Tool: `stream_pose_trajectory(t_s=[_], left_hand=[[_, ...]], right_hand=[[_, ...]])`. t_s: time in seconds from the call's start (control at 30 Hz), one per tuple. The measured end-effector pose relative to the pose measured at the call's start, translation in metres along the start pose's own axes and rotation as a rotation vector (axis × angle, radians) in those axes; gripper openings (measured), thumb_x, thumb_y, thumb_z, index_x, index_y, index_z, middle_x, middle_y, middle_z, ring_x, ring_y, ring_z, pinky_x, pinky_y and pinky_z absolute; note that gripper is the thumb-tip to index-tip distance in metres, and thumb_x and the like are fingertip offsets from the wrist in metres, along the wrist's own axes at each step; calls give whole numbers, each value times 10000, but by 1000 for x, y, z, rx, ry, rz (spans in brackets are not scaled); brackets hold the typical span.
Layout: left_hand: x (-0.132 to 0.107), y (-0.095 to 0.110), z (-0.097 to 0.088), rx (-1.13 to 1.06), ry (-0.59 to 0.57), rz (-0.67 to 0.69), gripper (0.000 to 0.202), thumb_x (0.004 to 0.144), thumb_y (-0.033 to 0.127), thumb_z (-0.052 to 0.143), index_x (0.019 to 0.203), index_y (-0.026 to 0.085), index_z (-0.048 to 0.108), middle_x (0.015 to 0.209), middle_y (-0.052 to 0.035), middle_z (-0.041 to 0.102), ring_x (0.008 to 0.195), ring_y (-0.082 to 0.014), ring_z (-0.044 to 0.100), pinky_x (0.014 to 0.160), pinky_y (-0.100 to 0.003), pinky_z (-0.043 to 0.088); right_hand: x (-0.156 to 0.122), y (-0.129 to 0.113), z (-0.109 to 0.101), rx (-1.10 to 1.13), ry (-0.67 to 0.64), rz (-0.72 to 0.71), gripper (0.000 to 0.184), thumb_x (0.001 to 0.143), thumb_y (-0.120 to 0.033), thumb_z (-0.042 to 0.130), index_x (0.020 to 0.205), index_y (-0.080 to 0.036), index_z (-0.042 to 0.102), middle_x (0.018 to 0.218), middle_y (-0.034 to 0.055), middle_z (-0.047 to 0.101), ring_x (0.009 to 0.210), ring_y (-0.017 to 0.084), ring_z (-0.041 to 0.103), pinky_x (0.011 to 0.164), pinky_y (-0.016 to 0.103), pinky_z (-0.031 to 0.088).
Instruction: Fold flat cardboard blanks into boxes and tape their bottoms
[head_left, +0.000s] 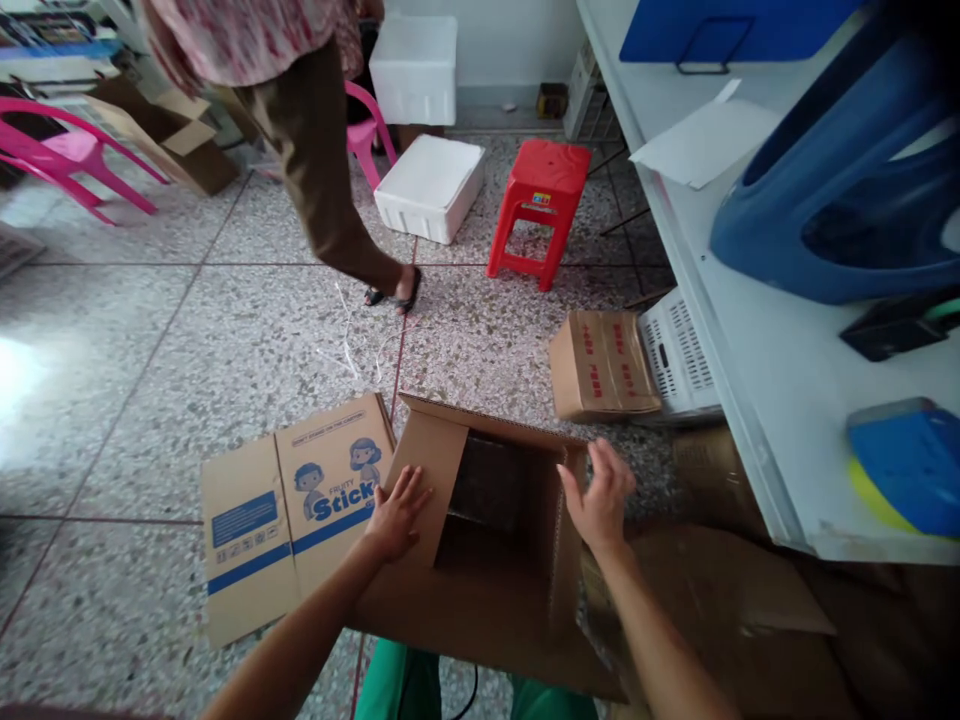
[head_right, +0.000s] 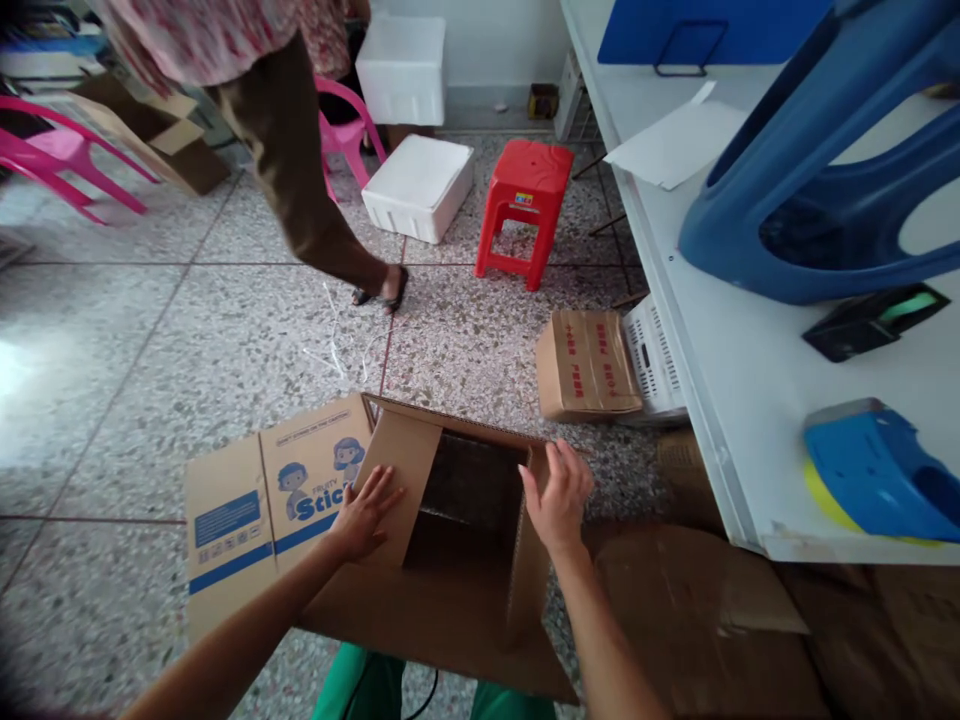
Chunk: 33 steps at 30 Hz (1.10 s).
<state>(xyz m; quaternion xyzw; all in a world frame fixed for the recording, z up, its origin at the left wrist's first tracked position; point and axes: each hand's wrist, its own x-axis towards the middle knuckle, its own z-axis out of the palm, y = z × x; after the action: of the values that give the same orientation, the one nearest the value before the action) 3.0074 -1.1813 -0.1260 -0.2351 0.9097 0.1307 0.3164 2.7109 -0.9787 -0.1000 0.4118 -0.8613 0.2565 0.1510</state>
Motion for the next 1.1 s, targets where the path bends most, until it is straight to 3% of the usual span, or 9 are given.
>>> stream_pose_trajectory(t_s=[0.1,0.23,0.33,0.47,0.53,0.63,0.8,0.93,1.1], left_hand=[[2,-4,6,37,31,5,860,710,286,681,1471,308,280,1591,-106,-24,1457,-343,-18,1043,-706,167],[6,5,8,68,68,-29,798,737,317,671,1457,278,330,1586,-139,59,1453,-364,5,1071,-702,9],[9,42,2,9,107,23,660,834,381,570,1447,251,361,1576,-164,111,1453,-352,61,1091,-680,10],[29,116,6,-130,47,530,631,891,460,474,1472,335,262,1590,-50,94,1467,-274,35,1102,-677,92],[46,140,16,-148,-69,589,634,901,467,449,1479,320,233,1584,-20,133,1467,-264,51,1082,-711,118],[68,151,34,-140,-141,536,651,896,473,455,1479,284,234,1580,11,134,1468,-244,42,1084,-707,147],[75,143,56,-131,-70,568,684,879,486,471,1483,277,228,1583,28,114,1469,-225,11,1106,-665,140],[71,138,63,-128,-52,571,648,884,484,452,1473,283,274,1579,15,162,1467,-227,35,1124,-628,112],[62,137,62,-123,-39,593,691,845,463,547,1460,273,296,1573,-10,215,1454,-245,124,1123,-640,123]], right_hand=[[-55,6,2,138,-62,259,588,866,-395,578,1352,-138,368,1226,183,520,1129,269,507,937,440,447],[-108,-3,29,113,-600,163,530,782,-383,668,1233,-159,503,1178,141,540,1083,284,521,947,434,443],[-110,-11,46,-16,-724,170,571,744,-339,702,1245,-146,506,1229,142,513,1099,295,503,962,414,428],[-114,-6,41,11,-752,140,548,810,-325,606,1297,-115,466,1287,157,485,1134,290,495,991,402,411],[-118,2,31,38,-803,107,450,825,-221,537,1261,-115,507,1291,161,496,1159,276,499,989,384,417],[-96,12,12,64,-748,14,369,828,-109,428,1161,-145,583,1197,149,583,1110,244,547,962,366,432],[29,7,0,-18,-247,-92,638,869,-375,538,1409,-94,346,1424,221,416,1319,342,365,1049,503,321],[63,-8,12,-58,-682,-269,355,932,-245,403,1240,-179,568,1057,106,694,935,233,625,831,352,447],[15,-21,12,-84,-703,-298,399,913,-113,375,1253,-160,578,1135,98,682,1016,233,608,873,347,425]])
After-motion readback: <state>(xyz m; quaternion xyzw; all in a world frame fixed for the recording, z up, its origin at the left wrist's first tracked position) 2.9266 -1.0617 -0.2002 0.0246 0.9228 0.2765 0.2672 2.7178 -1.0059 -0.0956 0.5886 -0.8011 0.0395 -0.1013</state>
